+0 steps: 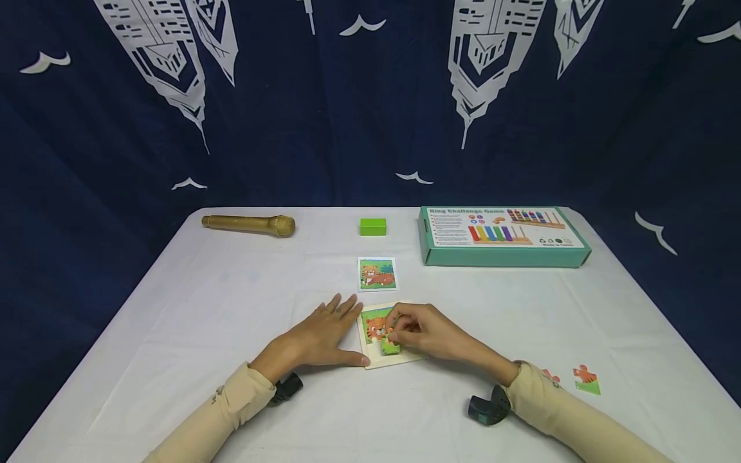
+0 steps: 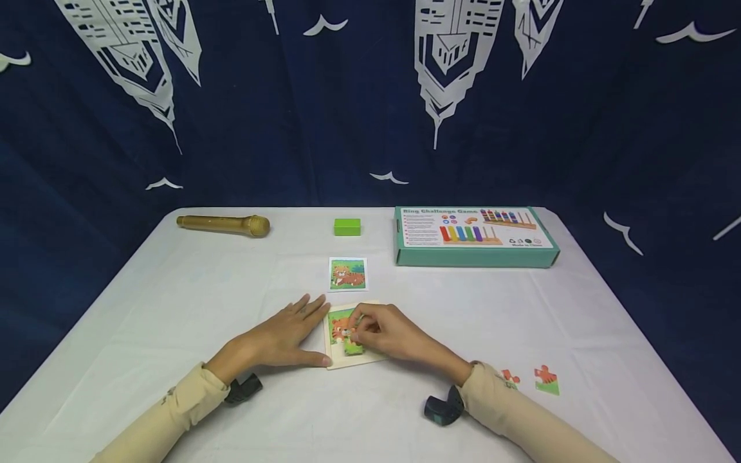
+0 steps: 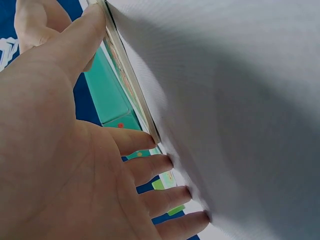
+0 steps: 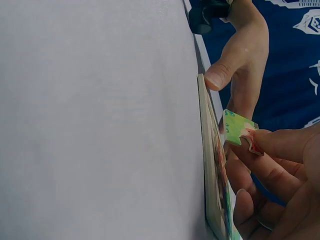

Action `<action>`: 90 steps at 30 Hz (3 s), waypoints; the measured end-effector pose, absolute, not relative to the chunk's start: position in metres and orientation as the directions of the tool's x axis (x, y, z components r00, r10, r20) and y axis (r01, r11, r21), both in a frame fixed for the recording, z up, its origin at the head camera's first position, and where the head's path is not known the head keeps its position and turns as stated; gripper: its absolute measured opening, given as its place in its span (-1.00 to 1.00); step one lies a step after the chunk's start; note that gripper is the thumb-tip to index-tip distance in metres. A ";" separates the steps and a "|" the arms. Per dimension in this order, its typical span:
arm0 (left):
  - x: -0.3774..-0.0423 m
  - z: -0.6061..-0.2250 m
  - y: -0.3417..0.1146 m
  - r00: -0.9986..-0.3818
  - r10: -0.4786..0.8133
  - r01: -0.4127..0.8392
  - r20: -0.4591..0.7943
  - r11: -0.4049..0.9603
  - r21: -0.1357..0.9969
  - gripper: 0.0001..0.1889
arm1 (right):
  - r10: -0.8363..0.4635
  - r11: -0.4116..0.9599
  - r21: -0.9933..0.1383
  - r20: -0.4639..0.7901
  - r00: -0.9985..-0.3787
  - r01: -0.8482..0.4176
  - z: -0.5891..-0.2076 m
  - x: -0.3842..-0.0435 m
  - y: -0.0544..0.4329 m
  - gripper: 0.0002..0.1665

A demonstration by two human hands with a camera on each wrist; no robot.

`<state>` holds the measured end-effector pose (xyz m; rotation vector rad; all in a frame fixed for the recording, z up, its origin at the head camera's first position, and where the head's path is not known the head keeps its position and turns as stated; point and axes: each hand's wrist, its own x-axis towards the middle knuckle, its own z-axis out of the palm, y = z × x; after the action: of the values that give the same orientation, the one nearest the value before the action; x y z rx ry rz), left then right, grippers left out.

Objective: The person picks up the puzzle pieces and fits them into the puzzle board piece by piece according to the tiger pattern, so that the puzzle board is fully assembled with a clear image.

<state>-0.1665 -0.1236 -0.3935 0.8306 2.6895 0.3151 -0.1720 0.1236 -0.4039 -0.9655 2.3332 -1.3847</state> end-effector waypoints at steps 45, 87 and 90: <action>-0.166 -0.392 -0.123 -0.778 0.583 0.512 -0.233 0.804 0.301 0.10 | -0.702 0.589 -0.451 0.126 -0.701 -0.671 -0.399 -0.168 0.106 -0.70; -0.165 -0.391 -0.123 -0.787 0.568 0.498 -0.241 0.815 0.295 0.10 | -0.885 0.378 -0.049 0.272 -0.377 -0.924 -0.399 -0.161 0.108 -0.78; -0.165 -0.391 -0.123 -0.785 0.570 0.499 -0.241 0.814 0.297 0.10 | -0.891 0.365 -0.015 0.283 -0.354 -0.931 -0.398 -0.160 0.108 -0.80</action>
<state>-0.1654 -0.1229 -0.3913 0.8130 2.6789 0.3109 -0.1601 0.1082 -0.3982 -1.8878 2.7756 -0.2936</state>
